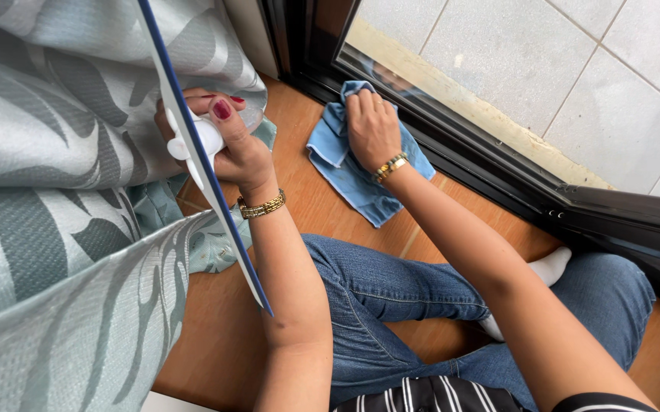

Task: The person sits on the floor and cleans the bottom track of a sliding window. They use a blue cloth to wipe the track and a squeegee to scrape out debris, alternating between the two tools to clean the area thoroughly.

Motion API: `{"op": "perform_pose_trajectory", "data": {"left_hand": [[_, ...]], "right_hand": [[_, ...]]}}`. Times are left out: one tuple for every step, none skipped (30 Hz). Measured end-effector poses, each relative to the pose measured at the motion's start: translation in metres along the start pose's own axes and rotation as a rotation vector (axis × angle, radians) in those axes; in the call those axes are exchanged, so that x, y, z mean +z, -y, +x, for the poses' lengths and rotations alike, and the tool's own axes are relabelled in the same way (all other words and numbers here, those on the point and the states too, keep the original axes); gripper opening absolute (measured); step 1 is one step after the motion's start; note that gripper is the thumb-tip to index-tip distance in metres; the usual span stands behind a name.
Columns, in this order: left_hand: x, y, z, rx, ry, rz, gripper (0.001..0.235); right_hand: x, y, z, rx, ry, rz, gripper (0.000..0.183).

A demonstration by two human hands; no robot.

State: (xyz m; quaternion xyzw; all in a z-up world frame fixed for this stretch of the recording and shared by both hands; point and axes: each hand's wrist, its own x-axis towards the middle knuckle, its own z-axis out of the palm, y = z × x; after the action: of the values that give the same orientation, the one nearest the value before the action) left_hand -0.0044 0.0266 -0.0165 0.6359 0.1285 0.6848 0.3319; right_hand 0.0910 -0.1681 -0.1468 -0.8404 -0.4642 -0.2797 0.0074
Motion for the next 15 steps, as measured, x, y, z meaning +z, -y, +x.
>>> {"op": "perform_pose_trajectory", "data": {"left_hand": [[0.0, 0.0, 0.0, 0.002, -0.016, -0.014, 0.028], [0.001, 0.0, 0.0, 0.005, -0.031, -0.027, 0.027], [0.001, -0.001, 0.001, 0.001, -0.032, -0.024, 0.027], [0.001, -0.003, 0.001, -0.003, -0.019, -0.016, 0.027], [0.002, -0.002, 0.004, 0.0, -0.004, -0.008, 0.028], [0.0, 0.001, 0.001, 0.002, -0.004, -0.004, 0.028], [-0.002, 0.004, -0.001, -0.01, 0.001, -0.018, 0.027], [-0.003, 0.006, -0.004, -0.021, 0.006, -0.031, 0.027], [-0.003, 0.007, -0.003, -0.02, 0.012, -0.03, 0.027], [-0.003, 0.008, -0.003, -0.025, 0.017, -0.033, 0.028], [-0.004, 0.007, -0.004, -0.033, 0.021, -0.032, 0.029], [-0.005, 0.01, -0.004, -0.036, 0.025, -0.026, 0.029], [-0.004, 0.012, -0.006, -0.028, 0.03, -0.061, 0.028], [-0.002, 0.012, -0.008, -0.02, 0.035, -0.097, 0.027], [0.001, 0.01, -0.012, -0.024, 0.041, -0.122, 0.027]], "right_hand": [[0.002, -0.001, -0.005, 0.044, 0.009, 0.093, 0.013], [0.006, -0.002, -0.011, 0.089, 0.018, 0.186, 0.014], [0.007, 0.002, -0.005, 0.085, 0.022, 0.187, 0.014], [0.009, 0.005, 0.001, 0.128, -0.016, 0.292, 0.009], [0.012, 0.01, 0.01, 0.172, -0.06, 0.4, 0.008], [0.013, 0.02, 0.027, 0.171, -0.06, 0.404, 0.008], [0.014, 0.031, 0.044, 0.178, -0.12, 0.474, 0.005], [0.016, 0.04, 0.06, 0.184, -0.18, 0.544, 0.006], [0.021, 0.046, 0.067, 0.189, -0.18, 0.547, 0.006], [0.027, 0.052, 0.073, 0.2, -0.209, 0.527, 0.007], [0.031, 0.058, 0.078, 0.21, -0.234, 0.508, 0.009], [0.029, 0.055, 0.076, 0.212, -0.228, 0.514, 0.009], [0.025, 0.049, 0.069, 0.144, -0.206, 0.471, 0.008], [0.02, 0.041, 0.063, 0.076, -0.182, 0.428, 0.007], [0.015, 0.034, 0.058, 0.091, -0.184, 0.406, 0.007]]}}
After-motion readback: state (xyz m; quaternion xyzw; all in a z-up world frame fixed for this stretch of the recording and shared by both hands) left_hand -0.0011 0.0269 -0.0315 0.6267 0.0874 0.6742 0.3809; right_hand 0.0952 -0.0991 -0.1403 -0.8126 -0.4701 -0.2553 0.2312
